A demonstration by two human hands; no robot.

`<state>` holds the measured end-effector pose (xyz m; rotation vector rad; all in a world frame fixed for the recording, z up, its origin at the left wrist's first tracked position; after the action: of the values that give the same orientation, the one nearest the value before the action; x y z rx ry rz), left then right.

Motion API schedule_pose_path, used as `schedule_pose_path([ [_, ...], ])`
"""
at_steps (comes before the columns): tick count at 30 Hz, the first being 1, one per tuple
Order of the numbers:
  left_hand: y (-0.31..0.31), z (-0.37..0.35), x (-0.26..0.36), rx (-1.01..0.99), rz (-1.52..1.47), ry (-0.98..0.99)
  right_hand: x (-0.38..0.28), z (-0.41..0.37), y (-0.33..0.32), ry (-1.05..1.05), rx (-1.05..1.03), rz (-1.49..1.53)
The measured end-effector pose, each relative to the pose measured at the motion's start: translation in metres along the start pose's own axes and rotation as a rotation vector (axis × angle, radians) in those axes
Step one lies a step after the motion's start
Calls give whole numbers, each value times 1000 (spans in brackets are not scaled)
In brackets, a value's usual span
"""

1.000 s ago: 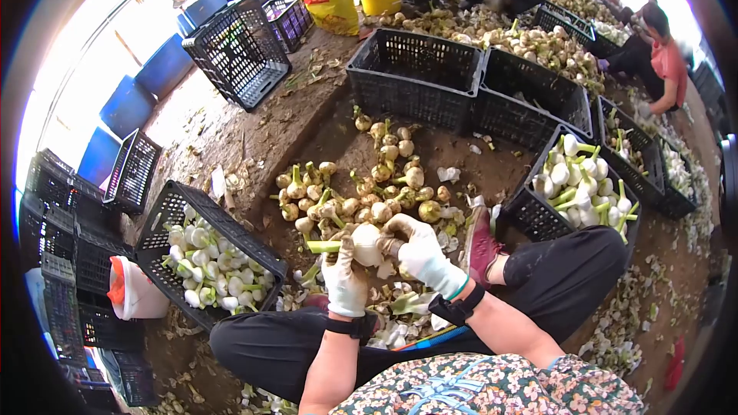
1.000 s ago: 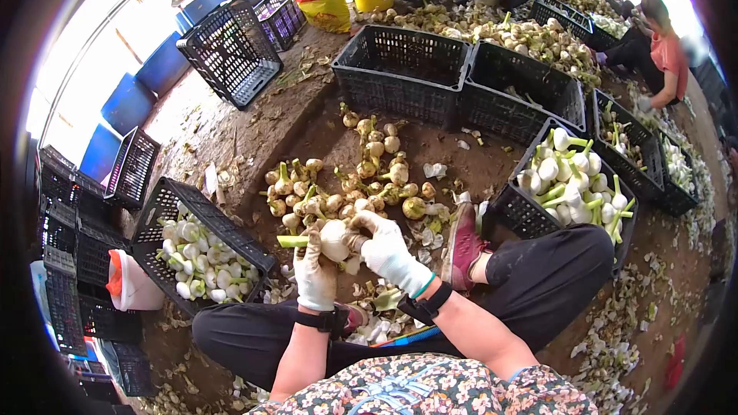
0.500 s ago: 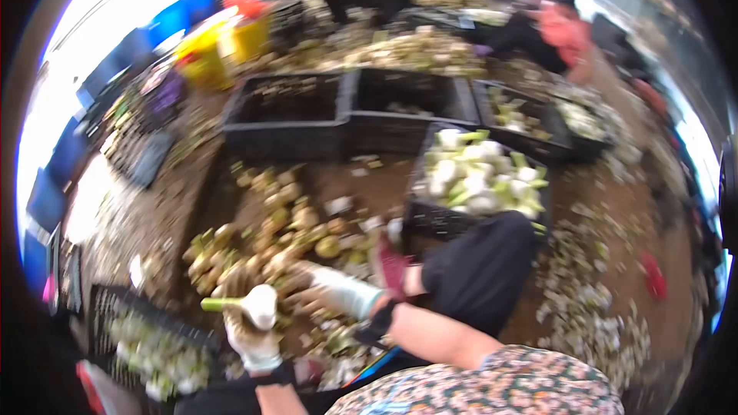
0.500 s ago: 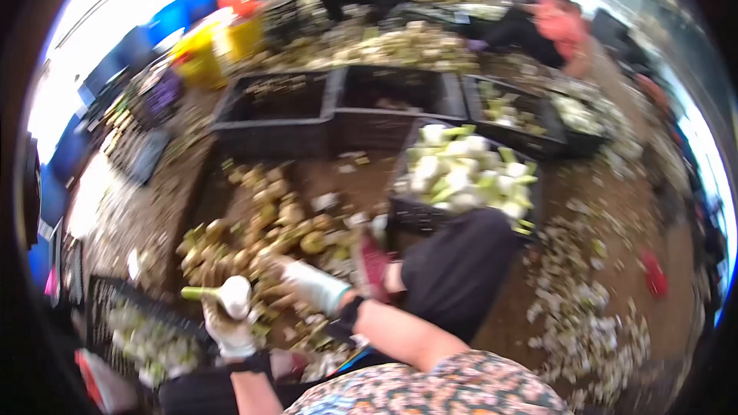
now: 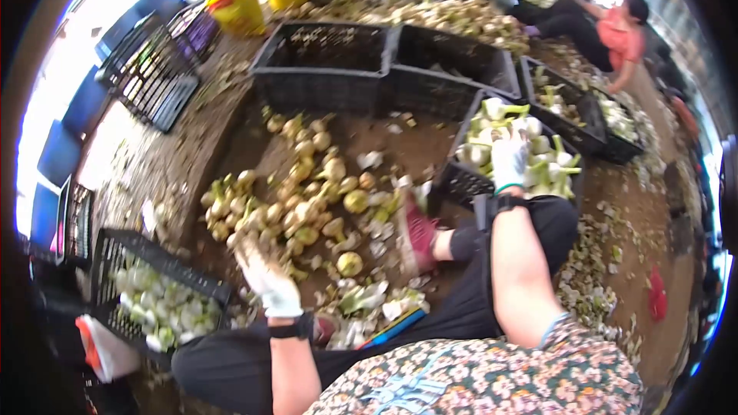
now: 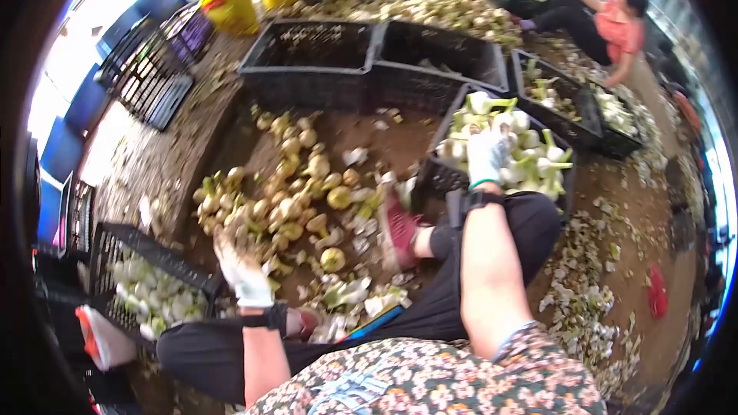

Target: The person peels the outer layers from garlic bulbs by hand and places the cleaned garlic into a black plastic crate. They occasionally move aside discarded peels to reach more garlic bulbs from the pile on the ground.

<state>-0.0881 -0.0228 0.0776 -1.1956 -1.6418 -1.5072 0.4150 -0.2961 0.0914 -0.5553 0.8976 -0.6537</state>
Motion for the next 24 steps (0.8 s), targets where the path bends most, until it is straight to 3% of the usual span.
schedule_pose_path([
  [2,-9,-1,-4,48,44,-15,-3,-27,20,96,-244,-383],
  [5,-21,0,-5,137,37,-3,-16,-32,20,204,-235,-352],
  [6,-26,1,-5,158,35,-3,-60,-41,3,-27,-66,-356],
  [7,-29,2,-5,151,32,2,-104,-55,-3,-221,-30,-190],
  [8,-30,3,-5,139,31,5,-155,-78,-1,-246,-209,-58],
  [9,-30,3,-6,150,41,-22,-186,-114,15,-461,-317,180],
  [10,-30,0,-4,208,78,-59,-203,-164,57,-405,-904,54],
  [11,-43,4,-13,189,74,-44,-185,-287,112,-498,-1259,292],
  [12,-55,12,-32,160,65,-33,-193,-324,105,-483,-1508,148],
  [13,-66,15,-46,145,42,-58,-183,-365,120,-568,-1490,182],
  [14,-69,11,-48,145,134,-146,-177,-386,133,-490,-1422,265],
  [16,-69,1,-52,67,169,-288,-184,-375,136,-110,-1368,343],
  [18,-58,-8,-51,-73,449,-270,-194,-351,130,241,-1486,587],
  [19,-48,-8,-56,-215,537,-203,-211,-331,127,73,-1449,768],
  [20,-40,-9,-63,-354,620,-132,-229,-308,111,102,-1516,873],
  [22,-17,-21,-60,-606,275,-279,-252,-282,92,163,-1690,1002],
  [24,-2,-23,-50,-633,154,-252,-269,-266,64,389,-1689,1183],
])
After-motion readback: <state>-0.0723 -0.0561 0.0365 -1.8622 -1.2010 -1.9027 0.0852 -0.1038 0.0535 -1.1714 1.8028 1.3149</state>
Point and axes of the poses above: each hand's wrist, its own z-axis towards the middle knuckle, its own y-axis out of the palm, x = y × z, the point moved 6 cm from there along z, towards the middle knuckle, and after that the axes turned 3 degrees about z, right-handed, at the moved point
